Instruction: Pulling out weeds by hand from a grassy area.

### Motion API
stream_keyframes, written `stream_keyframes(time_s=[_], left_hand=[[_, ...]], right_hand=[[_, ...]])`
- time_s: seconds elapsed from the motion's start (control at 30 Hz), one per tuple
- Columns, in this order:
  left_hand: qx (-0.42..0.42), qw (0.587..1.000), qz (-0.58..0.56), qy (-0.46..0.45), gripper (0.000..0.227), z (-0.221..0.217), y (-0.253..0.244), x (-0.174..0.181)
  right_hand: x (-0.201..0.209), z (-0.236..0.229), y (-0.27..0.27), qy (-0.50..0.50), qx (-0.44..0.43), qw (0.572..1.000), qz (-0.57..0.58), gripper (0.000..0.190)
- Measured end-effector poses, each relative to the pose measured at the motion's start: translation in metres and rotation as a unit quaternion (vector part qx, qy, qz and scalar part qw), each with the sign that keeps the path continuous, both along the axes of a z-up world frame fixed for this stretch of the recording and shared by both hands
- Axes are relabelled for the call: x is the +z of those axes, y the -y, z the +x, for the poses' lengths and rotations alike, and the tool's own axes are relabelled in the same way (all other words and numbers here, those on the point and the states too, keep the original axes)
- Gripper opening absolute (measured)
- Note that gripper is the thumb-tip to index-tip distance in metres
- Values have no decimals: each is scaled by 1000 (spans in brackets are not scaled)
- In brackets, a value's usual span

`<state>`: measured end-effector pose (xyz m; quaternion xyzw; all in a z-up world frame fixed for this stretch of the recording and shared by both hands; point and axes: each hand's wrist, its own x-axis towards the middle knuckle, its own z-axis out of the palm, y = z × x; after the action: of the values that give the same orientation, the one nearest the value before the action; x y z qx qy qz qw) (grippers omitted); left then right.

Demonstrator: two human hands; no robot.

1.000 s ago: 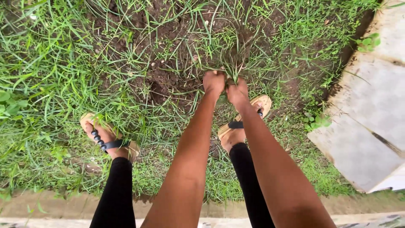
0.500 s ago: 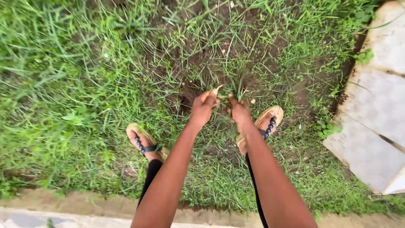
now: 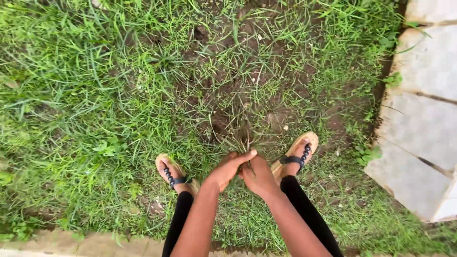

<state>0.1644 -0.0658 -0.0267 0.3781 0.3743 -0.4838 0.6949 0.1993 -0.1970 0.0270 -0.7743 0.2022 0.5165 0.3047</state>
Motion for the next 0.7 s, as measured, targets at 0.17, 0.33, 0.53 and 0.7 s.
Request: stream_keyframes(time_s=[0.17,0.33,0.53,0.7], left_hand=[[-87,989,119,-15,110,16,-8,-14],[17,983,185,-2,91,50,-10,-59],[-76,942,284,160,60,125,10,-82],[-314,859,332,231,60,226,58,-60]], right_hand=[[57,49,-32,-69,0,998,6,49],[38,25,-11,161,17,986,30,59],[46,27,12,239,-24,970,26,66],[44,28,39,275,58,959,37,56]])
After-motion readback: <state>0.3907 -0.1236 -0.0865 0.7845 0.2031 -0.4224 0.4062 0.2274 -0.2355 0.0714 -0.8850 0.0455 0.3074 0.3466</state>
